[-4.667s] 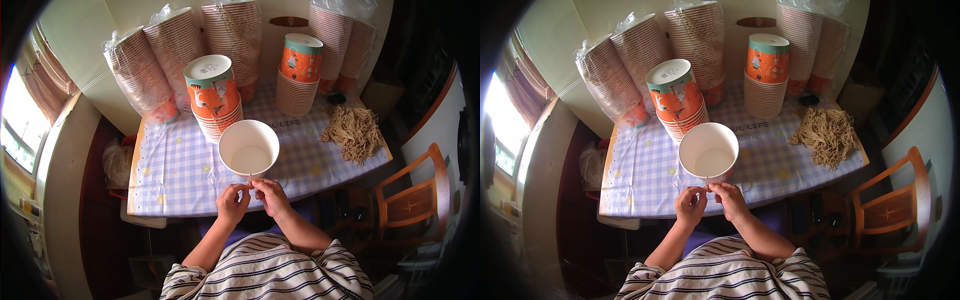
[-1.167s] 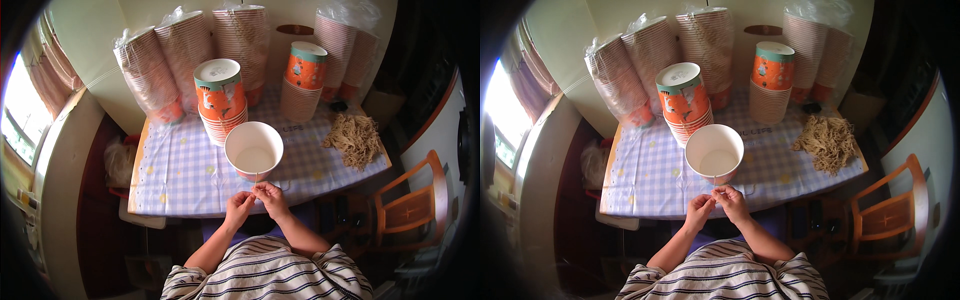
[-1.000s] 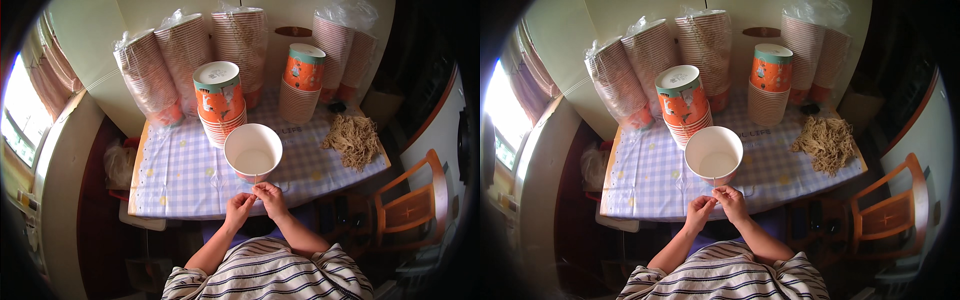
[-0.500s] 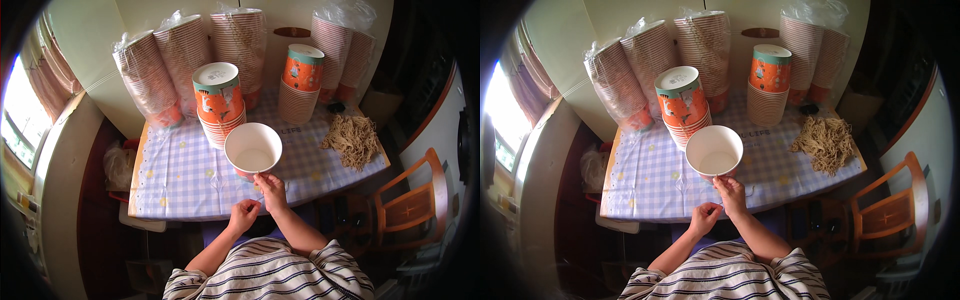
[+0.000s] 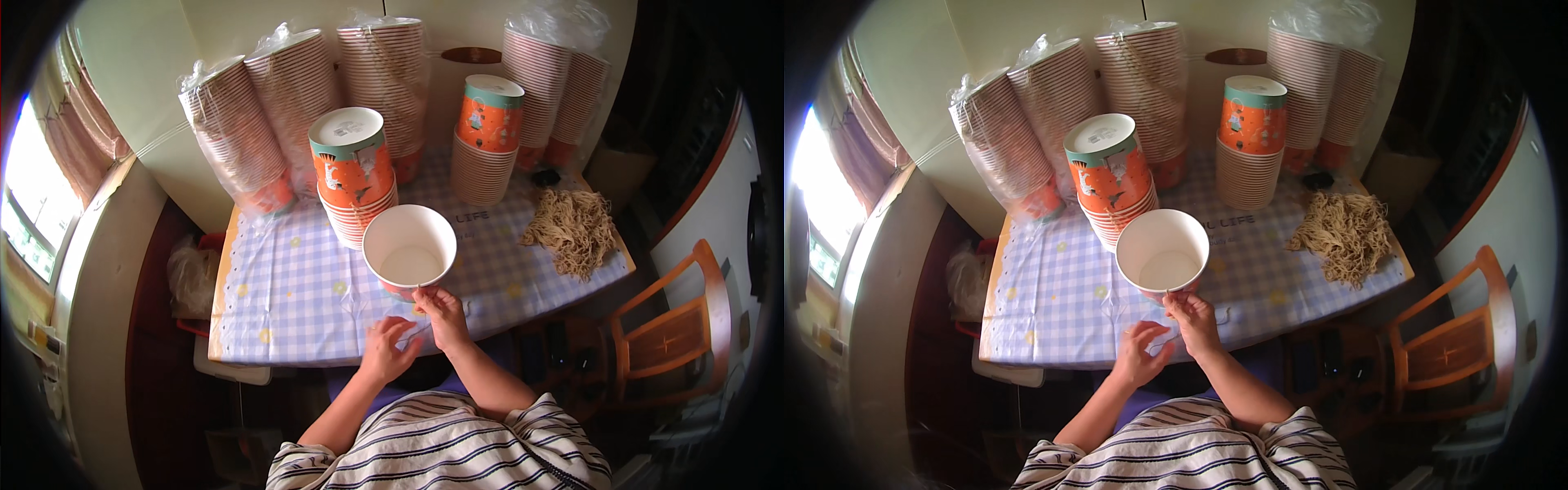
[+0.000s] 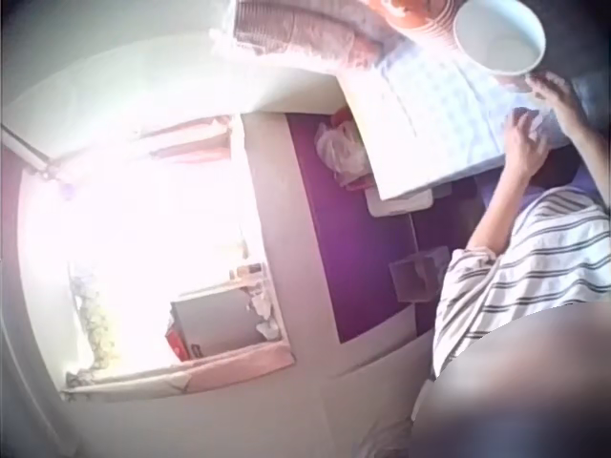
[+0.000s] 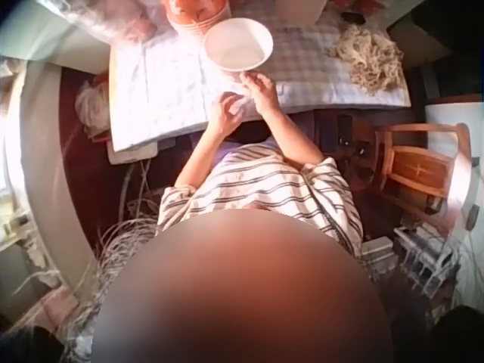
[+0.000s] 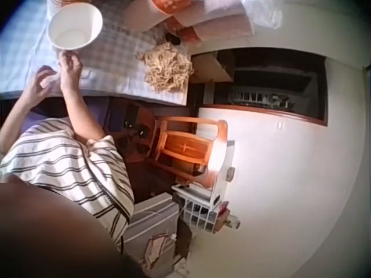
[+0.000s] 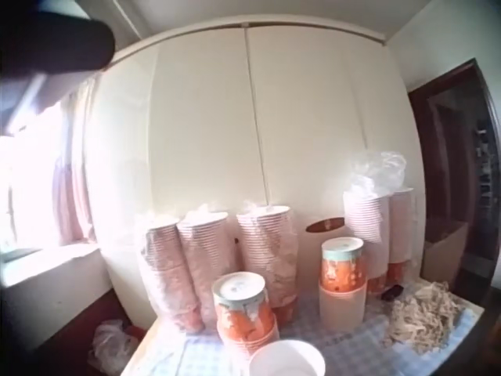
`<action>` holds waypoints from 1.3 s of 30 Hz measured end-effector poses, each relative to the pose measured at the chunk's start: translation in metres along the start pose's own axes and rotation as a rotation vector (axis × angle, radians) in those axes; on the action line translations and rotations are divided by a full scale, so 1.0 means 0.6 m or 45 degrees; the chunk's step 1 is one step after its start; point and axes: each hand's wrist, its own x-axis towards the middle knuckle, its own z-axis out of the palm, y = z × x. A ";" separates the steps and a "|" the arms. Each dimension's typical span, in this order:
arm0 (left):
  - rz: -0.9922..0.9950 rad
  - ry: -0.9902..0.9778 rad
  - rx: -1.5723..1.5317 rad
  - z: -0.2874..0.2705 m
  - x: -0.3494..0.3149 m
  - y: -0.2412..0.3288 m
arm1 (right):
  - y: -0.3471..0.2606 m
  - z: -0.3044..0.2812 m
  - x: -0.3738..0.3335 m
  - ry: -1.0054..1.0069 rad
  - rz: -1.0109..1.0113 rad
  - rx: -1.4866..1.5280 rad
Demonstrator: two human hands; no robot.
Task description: Attaching plastic handles to paper food buckets at a workspace.
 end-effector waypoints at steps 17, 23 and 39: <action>0.538 -0.068 0.188 -0.049 0.152 0.024 | -0.012 -0.028 -0.012 -0.035 0.276 0.256; 0.545 -0.066 0.191 -0.050 0.152 0.026 | -0.029 -0.020 -0.014 -0.068 0.219 0.306; 0.654 -0.046 0.300 -0.042 0.151 0.024 | 0.012 -0.020 0.001 0.054 0.085 -0.116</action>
